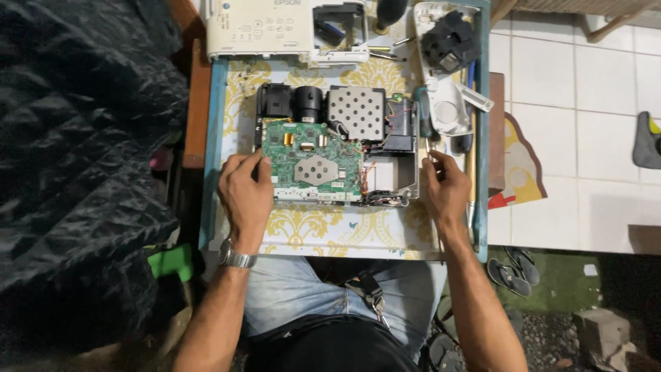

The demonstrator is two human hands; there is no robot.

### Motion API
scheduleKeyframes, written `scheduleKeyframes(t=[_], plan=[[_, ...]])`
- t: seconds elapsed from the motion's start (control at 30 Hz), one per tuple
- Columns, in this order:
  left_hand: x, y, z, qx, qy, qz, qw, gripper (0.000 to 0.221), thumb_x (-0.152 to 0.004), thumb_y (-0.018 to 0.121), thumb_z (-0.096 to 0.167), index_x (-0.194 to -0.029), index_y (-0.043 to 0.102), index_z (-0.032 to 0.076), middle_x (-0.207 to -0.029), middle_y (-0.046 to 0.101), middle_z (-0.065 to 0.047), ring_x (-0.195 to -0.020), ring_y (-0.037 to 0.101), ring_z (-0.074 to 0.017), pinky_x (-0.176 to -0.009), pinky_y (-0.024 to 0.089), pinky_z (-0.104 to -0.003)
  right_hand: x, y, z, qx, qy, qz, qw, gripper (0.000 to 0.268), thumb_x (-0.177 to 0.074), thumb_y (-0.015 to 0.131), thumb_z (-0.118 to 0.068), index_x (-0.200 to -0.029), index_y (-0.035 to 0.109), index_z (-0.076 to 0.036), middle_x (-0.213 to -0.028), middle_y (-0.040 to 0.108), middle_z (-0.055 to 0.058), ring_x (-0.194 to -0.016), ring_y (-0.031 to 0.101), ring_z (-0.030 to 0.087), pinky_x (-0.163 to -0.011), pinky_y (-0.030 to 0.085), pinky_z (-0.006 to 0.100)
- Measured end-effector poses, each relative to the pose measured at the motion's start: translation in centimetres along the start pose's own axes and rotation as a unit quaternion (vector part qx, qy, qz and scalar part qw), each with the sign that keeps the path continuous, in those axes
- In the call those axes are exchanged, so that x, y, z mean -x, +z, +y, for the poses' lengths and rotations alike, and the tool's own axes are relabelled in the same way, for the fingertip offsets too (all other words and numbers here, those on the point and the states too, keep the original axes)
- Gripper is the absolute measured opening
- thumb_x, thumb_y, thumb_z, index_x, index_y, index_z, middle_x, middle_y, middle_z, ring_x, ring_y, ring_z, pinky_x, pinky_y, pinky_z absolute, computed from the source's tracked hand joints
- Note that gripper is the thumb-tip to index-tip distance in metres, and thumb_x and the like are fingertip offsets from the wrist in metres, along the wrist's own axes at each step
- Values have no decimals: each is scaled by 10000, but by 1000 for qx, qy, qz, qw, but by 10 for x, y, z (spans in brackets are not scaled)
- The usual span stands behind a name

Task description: Removing screws from a motherboard inside an Epson projector using a manual screwdriver.

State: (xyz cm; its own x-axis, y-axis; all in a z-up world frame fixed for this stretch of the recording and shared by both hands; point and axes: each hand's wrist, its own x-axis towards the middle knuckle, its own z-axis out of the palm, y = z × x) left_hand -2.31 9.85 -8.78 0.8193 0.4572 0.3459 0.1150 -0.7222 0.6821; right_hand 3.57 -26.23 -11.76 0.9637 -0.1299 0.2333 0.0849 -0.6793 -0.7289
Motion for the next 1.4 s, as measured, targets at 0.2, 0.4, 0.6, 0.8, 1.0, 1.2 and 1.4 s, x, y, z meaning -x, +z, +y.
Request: scheduleKeyframes(t=[0.2,0.4,0.6,0.8,1.0,1.2,1.4], plan=[[-3,-2,1,-8,10,11,1000,188,-908,746,149,-1083,813,137,-880,673,-43,-850,710,-285,-771,558,-365,-5,0,-21,27,24,-4,999,212,-1005,735,-212,-1176,779,-96,-889,749,133,-681,651,272,-661,514,403],[-4,-8,13,-5,0,15,1000,146,-916,732,157,-1036,798,106,-863,677,-64,-818,715,-308,-739,557,-377,-9,0,6,84,0,-16,996,221,-978,797,-296,-1157,800,-167,-942,731,82,-747,671,260,-692,541,383],[-11,-12,19,42,-92,-37,994,130,-903,731,199,-997,769,116,-841,699,-87,-829,717,-363,-758,546,-469,1,-16,-35,60,-9,53,997,178,-1017,727,-205,-1172,784,-140,-973,710,72,-790,663,222,-660,526,313],[-22,-16,27,4,-166,-121,979,162,-925,653,293,-982,739,168,-824,763,-28,-843,738,-334,-748,544,-469,29,-8,-99,-14,149,-90,985,167,-973,732,-283,-1106,797,-205,-794,720,61,-621,594,187,-584,516,355],[-27,-27,40,-20,-167,-178,970,178,-967,583,257,-1060,664,129,-896,764,-144,-927,719,-431,-805,543,-550,23,-1,-147,24,186,-233,954,357,-925,744,-511,-1067,822,-193,-604,674,78,-608,632,232,-646,522,370],[-30,-30,41,-15,-172,-194,966,173,-993,561,218,-1093,611,87,-918,746,-223,-944,698,-499,-810,526,-600,18,3,-141,43,176,-258,949,353,-867,803,-467,-1065,811,-174,-712,720,117,-722,706,282,-732,536,403],[-34,-43,45,17,-157,-197,968,208,-980,616,255,-1081,671,81,-911,774,-145,-934,719,-428,-784,555,-539,15,5,-147,46,168,-274,946,390,-887,759,-412,-1079,786,-73,-833,755,169,-821,723,355,-803,531,460]])
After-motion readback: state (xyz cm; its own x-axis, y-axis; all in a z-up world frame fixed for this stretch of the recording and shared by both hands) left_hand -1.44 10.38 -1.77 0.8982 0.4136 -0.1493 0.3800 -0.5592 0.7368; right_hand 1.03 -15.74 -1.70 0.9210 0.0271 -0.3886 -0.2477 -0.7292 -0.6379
